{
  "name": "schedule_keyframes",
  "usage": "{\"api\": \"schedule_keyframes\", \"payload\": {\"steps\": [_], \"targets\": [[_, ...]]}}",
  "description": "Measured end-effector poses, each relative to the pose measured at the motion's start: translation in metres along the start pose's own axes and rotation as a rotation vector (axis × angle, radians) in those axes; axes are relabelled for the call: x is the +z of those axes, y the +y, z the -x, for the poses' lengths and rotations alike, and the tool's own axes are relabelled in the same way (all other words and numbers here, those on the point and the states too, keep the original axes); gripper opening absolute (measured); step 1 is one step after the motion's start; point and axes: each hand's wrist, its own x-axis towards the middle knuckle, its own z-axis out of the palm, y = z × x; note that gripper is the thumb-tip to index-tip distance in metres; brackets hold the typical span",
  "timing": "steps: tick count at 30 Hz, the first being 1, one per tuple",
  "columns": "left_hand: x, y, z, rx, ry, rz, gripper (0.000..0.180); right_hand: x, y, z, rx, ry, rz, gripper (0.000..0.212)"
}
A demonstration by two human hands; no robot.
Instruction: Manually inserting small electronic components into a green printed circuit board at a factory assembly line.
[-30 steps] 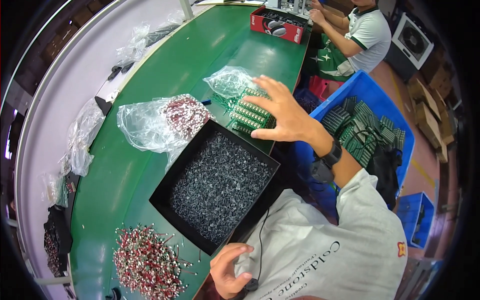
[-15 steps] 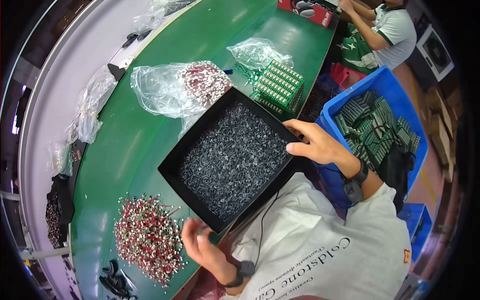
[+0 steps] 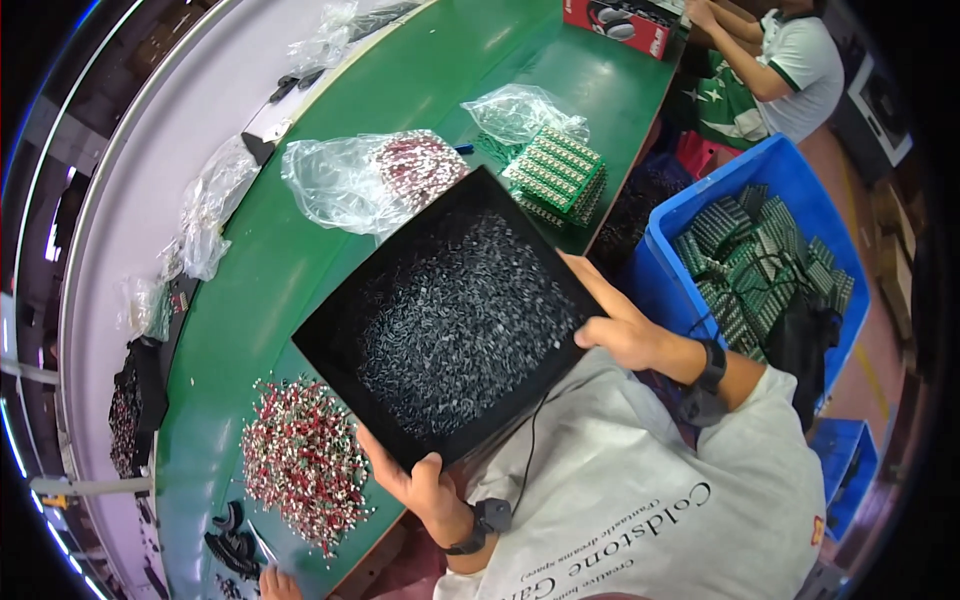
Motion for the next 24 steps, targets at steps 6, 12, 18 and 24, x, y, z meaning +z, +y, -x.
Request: {"api": "schedule_keyframes", "payload": {"steps": [6,12,18,24], "targets": [[0.022,0.056,-0.002,-0.184,0.110,0.106,0.094,0.009,-0.043,-0.009,0.102,0.022,-0.253,0.102],[0.029,0.098,0.004,-0.319,0.195,0.052,0.088,0.016,-0.062,-0.014,0.159,0.005,-0.283,0.100],[0.013,0.073,0.003,-0.191,0.062,0.150,0.082,0.014,-0.050,-0.003,0.107,0.062,-0.248,0.095],[0.000,0.049,0.006,-0.122,-0.064,0.176,0.086,0.011,-0.056,0.009,0.142,0.097,-0.343,0.093]]}}
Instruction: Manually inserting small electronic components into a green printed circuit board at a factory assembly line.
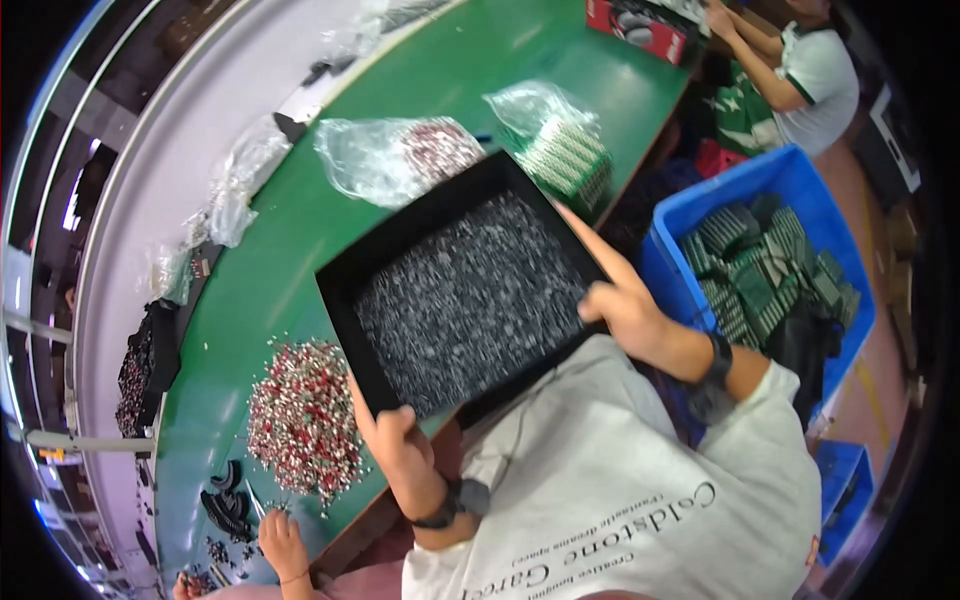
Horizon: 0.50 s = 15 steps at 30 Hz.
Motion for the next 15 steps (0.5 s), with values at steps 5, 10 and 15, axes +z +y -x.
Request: {"api": "schedule_keyframes", "payload": {"steps": [5,10,15], "targets": [[0.014,0.003,0.003,0.052,0.035,-0.027,0.079,-0.019,0.016,0.021,-0.147,-0.117,0.206,0.105],[-0.001,-0.027,-0.008,0.339,-0.131,0.072,0.047,-0.039,0.014,0.007,-0.125,-0.029,0.046,0.099],[0.027,-0.019,-0.035,0.337,-0.310,0.047,0.051,-0.044,-0.025,0.011,0.018,0.016,-0.388,0.083]]}}
